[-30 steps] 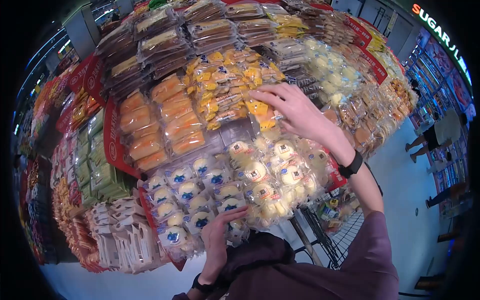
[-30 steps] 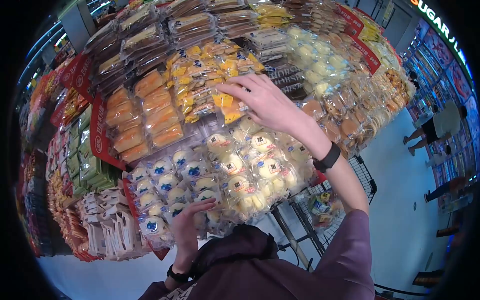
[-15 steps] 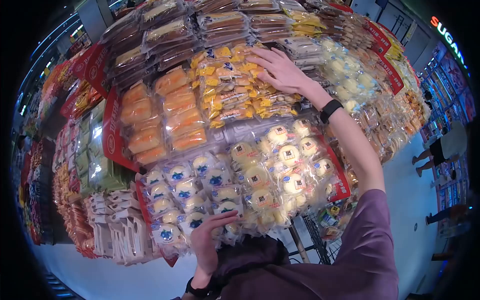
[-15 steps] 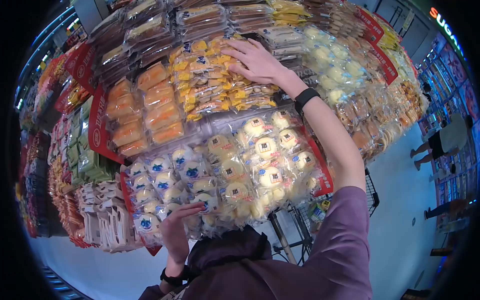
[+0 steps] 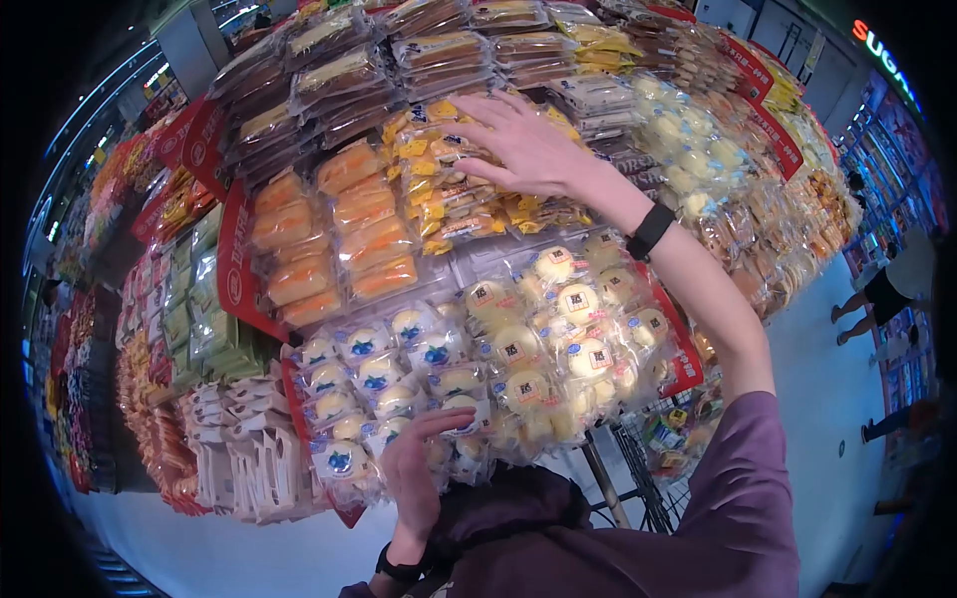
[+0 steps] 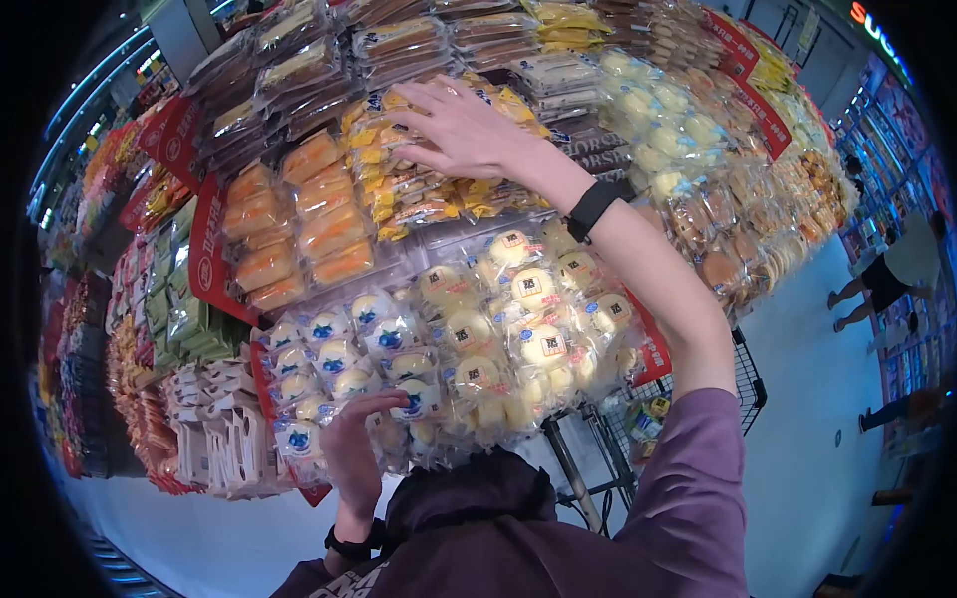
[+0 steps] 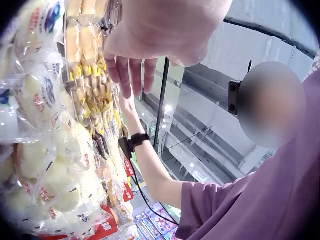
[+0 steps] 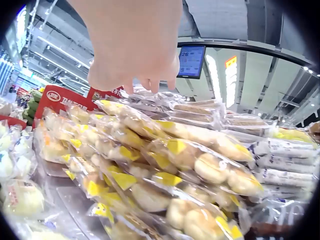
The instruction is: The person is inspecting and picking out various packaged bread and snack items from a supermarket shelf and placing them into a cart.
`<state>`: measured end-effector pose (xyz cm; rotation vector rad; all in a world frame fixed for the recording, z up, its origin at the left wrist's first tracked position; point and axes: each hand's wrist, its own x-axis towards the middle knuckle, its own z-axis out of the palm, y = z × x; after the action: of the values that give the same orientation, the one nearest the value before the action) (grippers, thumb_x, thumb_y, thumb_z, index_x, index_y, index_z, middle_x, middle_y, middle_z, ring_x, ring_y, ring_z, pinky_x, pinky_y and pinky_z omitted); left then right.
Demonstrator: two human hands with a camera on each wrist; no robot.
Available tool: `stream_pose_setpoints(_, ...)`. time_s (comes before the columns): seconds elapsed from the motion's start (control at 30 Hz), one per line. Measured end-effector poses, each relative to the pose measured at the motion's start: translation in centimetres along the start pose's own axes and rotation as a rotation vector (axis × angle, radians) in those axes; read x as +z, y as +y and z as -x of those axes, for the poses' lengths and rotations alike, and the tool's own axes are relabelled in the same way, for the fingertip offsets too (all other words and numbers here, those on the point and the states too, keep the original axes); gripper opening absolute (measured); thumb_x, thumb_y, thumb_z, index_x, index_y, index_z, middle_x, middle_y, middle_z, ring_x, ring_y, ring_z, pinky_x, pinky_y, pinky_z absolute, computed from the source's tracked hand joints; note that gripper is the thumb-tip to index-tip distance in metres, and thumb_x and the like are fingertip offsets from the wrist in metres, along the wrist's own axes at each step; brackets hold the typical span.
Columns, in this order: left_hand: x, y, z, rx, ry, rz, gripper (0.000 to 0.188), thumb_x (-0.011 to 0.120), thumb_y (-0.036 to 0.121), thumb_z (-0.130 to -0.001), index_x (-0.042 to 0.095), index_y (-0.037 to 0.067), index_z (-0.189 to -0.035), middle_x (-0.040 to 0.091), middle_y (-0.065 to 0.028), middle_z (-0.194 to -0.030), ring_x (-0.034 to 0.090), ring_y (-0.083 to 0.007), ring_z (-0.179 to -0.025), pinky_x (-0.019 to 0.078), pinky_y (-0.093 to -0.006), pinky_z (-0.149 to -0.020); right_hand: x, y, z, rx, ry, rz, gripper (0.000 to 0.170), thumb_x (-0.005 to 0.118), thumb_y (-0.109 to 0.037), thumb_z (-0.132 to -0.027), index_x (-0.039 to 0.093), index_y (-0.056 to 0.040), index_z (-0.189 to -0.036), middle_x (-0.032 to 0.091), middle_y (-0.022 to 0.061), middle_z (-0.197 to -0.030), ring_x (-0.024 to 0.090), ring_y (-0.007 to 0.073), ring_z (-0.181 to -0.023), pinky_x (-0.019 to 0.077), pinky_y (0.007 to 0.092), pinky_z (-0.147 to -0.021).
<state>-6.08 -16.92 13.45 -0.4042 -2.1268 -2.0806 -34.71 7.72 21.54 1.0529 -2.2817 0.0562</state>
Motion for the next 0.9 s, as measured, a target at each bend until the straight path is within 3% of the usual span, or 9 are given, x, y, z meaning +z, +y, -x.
stream_pose_setpoints(0.1, 0.8, 0.1, 0.4, 0.022, -0.072, -0.03, 0.039, 0.038, 0.021, -0.094, 0.063, -0.008, -0.099, 0.067, -0.0226, -0.102, 0.064, -0.0292, -0.1, 0.0445, -0.0384, -0.095, 1.6, -2.7, -2.9, -0.062, -0.056, -0.024, 0.052, 0.039, -0.045, -0.099, 0.052, -0.0059, -0.131, 0.039, 0.0199, -0.146, 0.035, 0.0317, -0.137, 0.0213, 0.0488, -0.116)
stream_pose_setpoints(0.13, 1.1, 0.3, 0.5, 0.002, -0.078, -0.016, 0.043, 0.035, 0.023, -0.096, 0.065, -0.008, -0.098, 0.068, -0.022, -0.103, 0.064, -0.0294, -0.101, 0.0445, -0.0384, -0.095, 2.8, -3.2, -4.1, -0.075, -0.035, -0.026, 0.05, 0.039, -0.042, -0.098, 0.055, -0.0037, -0.126, 0.043, 0.0204, -0.143, 0.038, 0.0315, -0.135, 0.0228, 0.0488, -0.115)
stream_pose_setpoints(0.3, 1.4, 0.4, 1.2, -0.051, -0.056, 0.061, 0.051, 0.031, 0.025, -0.099, 0.07, -0.008, -0.096, 0.069, -0.0204, -0.103, 0.064, -0.0293, -0.101, 0.0445, -0.0377, -0.093, 4.5, -5.5, -10.5, 0.078, -0.501, 0.062, 0.041, 0.049, -0.03, -0.087, 0.066, -0.0006, -0.111, 0.058, 0.0196, -0.125, 0.048, 0.0325, -0.125, 0.0323, 0.0567, -0.106)
stream_pose_setpoints(0.43, 1.1, 1.0, 1.6, -0.044, -0.037, -0.013, 0.047, 0.032, 0.022, -0.098, 0.068, -0.009, -0.095, 0.069, -0.0207, -0.102, 0.064, -0.0294, -0.099, 0.0453, -0.0368, -0.093, 5.7, -6.5, -11.6, 0.123, -0.578, 0.187, 0.043, 0.058, -0.027, -0.08, 0.066, -0.0009, -0.112, 0.058, 0.0189, -0.125, 0.048, 0.0363, -0.124, 0.0364, 0.0638, -0.097)
stream_pose_setpoints(0.53, 0.9, 1.0, 2.0, -0.002, -0.03, -0.053, 0.043, 0.033, 0.021, -0.096, 0.064, -0.01, -0.094, 0.068, -0.0218, -0.099, 0.065, -0.0295, -0.095, 0.0464, -0.0364, -0.091, 6.1, -6.3, -11.6, 0.144, -0.54, 0.114, 0.04, 0.058, -0.025, -0.08, 0.067, -0.0032, -0.113, 0.059, 0.0173, -0.123, 0.048, 0.0356, -0.124, 0.0346, 0.066, -0.098)
stream_pose_setpoints(0.67, 1.0, 0.6, 2.0, -0.018, -0.016, 0.0, 0.044, 0.032, 0.02, -0.096, 0.064, -0.01, -0.093, 0.068, -0.0219, -0.099, 0.064, -0.0294, -0.096, 0.0461, -0.0365, -0.091, 6.4, -5.8, -11.6, 0.161, -0.612, 0.047, 0.047, 0.056, -0.023, -0.082, 0.061, -0.0087, -0.126, 0.037, 0.0187, -0.149, 0.027, 0.0364, -0.142, 0.0246, 0.069, -0.106)
stream_pose_setpoints(0.7, 1.0, 0.5, 2.0, -0.031, -0.023, 0.001, 0.044, 0.032, 0.02, -0.096, 0.064, -0.01, -0.093, 0.068, -0.0221, -0.099, 0.064, -0.0294, -0.097, 0.0459, -0.0365, -0.091, 6.2, -6.2, -12.0, 0.195, -0.696, 0.063, 0.052, 0.055, -0.023, -0.082, 0.056, -0.009, -0.132, 0.024, 0.0175, -0.156, 0.016, 0.0352, -0.146, 0.0186, 0.072, -0.107)
stream_pose_setpoints(0.8, 1.3, 0.7, 1.8, -0.053, -0.004, 0.024, 0.049, 0.033, 0.023, -0.099, 0.069, -0.009, -0.094, 0.07, -0.0205, -0.1, 0.065, -0.0291, -0.098, 0.0453, -0.0358, -0.092, 7.6, -6.4, -12.4, 0.24, -0.656, 0.146, 0.053, 0.058, -0.023, -0.08, 0.058, -0.0105, -0.131, 0.041, 0.0158, -0.147, 0.028, 0.0355, -0.141, 0.0206, 0.0773, -0.101)
stream_pose_setpoints(0.9, 1.3, -0.1, 1.9, -0.028, 0.001, 0.045, 0.05, 0.033, 0.025, -0.099, 0.069, -0.009, -0.093, 0.07, -0.0208, -0.099, 0.065, -0.0285, -0.097, 0.0454, -0.0357, -0.091, 7.2, -6.5, -12.9, 0.295, -0.692, 0.16, 0.054, 0.06, -0.028, -0.082, 0.056, -0.0111, -0.133, 0.042, 0.0138, -0.147, 0.029, 0.0357, -0.141, 0.0188, 0.0794, -0.099)
